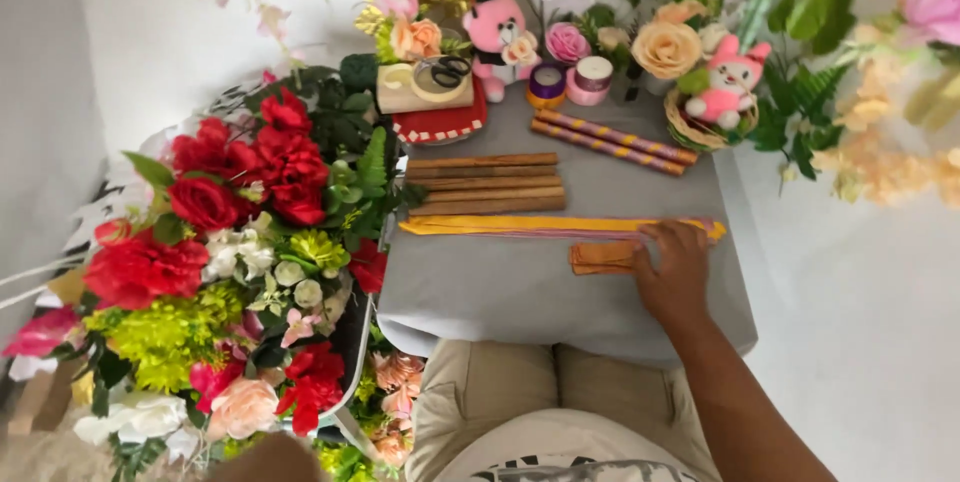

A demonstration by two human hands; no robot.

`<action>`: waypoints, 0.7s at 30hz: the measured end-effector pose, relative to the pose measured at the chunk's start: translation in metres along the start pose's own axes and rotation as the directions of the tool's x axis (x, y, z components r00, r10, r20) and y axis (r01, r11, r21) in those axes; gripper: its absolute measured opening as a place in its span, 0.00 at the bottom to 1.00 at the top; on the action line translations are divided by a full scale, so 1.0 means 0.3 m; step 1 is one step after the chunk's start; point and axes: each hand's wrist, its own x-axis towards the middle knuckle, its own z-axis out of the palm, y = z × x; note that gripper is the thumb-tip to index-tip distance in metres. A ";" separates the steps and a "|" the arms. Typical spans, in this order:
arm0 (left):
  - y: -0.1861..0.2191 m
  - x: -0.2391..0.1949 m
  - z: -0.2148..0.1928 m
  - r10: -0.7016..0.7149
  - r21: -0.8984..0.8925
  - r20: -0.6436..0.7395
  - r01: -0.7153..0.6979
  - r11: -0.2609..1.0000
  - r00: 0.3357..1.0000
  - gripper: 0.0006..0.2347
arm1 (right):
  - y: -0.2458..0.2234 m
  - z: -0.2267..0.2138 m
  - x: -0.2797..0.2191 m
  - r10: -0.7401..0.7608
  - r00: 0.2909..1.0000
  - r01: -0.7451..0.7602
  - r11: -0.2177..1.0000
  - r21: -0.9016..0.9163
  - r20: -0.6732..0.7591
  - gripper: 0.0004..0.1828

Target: The person cuts a piece of tape and then wraps a yellow ribbon around a wooden stick. They continue wrapping the ribbon around the stick and then pick up a pink ribbon.

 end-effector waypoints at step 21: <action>-0.430 0.102 0.107 -0.227 0.159 -0.041 0.230 0.960 0.973 0.09 | -0.225 0.590 0.625 0.000 0.606 0.231 0.957 -0.176 0.795 0.24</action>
